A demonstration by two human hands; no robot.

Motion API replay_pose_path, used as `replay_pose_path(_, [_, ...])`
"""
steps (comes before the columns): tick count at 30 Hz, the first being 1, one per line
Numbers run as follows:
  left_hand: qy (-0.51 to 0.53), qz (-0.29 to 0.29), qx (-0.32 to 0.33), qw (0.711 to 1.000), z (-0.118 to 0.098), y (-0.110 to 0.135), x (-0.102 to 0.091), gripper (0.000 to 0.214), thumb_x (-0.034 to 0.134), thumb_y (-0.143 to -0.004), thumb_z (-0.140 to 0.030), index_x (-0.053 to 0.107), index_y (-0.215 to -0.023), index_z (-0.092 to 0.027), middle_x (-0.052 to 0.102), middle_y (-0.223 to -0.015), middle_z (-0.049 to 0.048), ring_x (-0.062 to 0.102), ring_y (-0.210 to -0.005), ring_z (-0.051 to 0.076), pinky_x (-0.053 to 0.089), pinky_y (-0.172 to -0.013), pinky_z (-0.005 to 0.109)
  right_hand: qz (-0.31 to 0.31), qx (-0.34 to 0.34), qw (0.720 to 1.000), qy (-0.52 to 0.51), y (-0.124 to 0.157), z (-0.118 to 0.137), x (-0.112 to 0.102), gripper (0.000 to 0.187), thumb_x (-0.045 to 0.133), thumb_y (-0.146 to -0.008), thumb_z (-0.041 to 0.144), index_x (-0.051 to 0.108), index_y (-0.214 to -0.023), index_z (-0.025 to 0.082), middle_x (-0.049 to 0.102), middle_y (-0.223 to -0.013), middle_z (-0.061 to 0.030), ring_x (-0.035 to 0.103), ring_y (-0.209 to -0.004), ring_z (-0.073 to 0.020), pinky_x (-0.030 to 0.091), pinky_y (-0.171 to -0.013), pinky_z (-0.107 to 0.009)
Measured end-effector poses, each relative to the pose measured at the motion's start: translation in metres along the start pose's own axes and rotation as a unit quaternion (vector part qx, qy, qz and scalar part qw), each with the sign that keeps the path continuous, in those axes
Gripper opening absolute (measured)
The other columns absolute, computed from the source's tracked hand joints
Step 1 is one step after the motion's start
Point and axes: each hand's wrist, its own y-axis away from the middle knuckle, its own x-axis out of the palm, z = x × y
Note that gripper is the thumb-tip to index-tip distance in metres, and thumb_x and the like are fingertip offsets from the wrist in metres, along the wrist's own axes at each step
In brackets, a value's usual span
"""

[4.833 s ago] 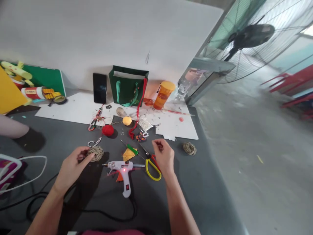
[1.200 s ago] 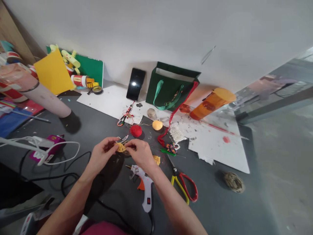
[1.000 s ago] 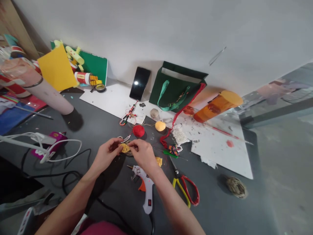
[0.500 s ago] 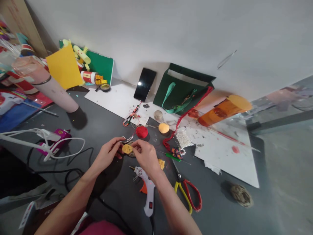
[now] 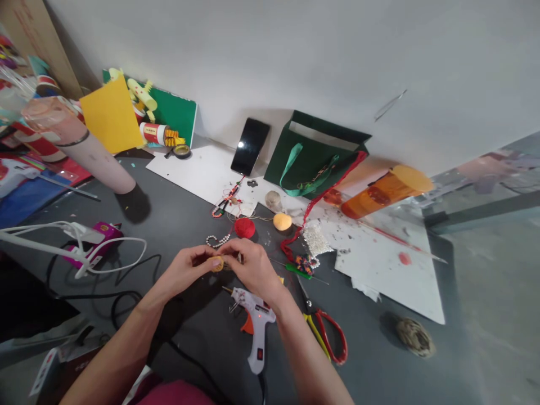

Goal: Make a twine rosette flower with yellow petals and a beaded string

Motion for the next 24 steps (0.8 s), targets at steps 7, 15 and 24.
replay_pose_path(7, [0.153, -0.075, -0.045, 0.984, -0.001, -0.002, 0.006, 0.044, 0.08, -0.062, -0.053, 0.064, -0.078, -0.015, 0.063, -0.068, 0.0001, 0.055, -0.059, 0.01, 0.041, -0.053, 0.02, -0.07, 0.035, 0.997, -0.014, 0.002, -0.004, 0.01, 0.018, 0.06, -0.084, 0.037, 0.066, -0.084, 0.021, 0.07, -0.077, -0.0026, 0.062, -0.067, -0.0159, 0.047, -0.062, -0.027])
replay_pose_path(15, [0.145, -0.092, -0.022, 0.985, -0.005, 0.0, 0.01, 0.042, 0.078, -0.065, -0.053, 0.067, -0.077, -0.014, 0.062, -0.065, -0.0003, 0.052, -0.058, 0.01, 0.042, -0.056, 0.022, -0.035, 0.029, 0.999, -0.028, 0.007, -0.008, 0.02, 0.012, 0.06, -0.081, 0.029, 0.064, -0.074, 0.02, 0.066, -0.069, 0.0, 0.058, -0.062, -0.0136, 0.045, -0.058, -0.025])
replay_pose_path(24, [0.125, -0.067, -0.035, 0.989, -0.001, 0.002, 0.015, 0.032, 0.081, -0.065, -0.043, 0.068, -0.072, -0.015, 0.064, -0.065, 0.0003, 0.055, -0.059, 0.011, 0.042, -0.059, 0.024, -0.113, 0.019, 0.992, -0.054, 0.009, -0.006, 0.018, 0.009, 0.065, -0.081, 0.029, 0.07, -0.08, 0.021, 0.068, -0.075, -0.0017, 0.056, -0.061, -0.0146, 0.044, -0.057, -0.026])
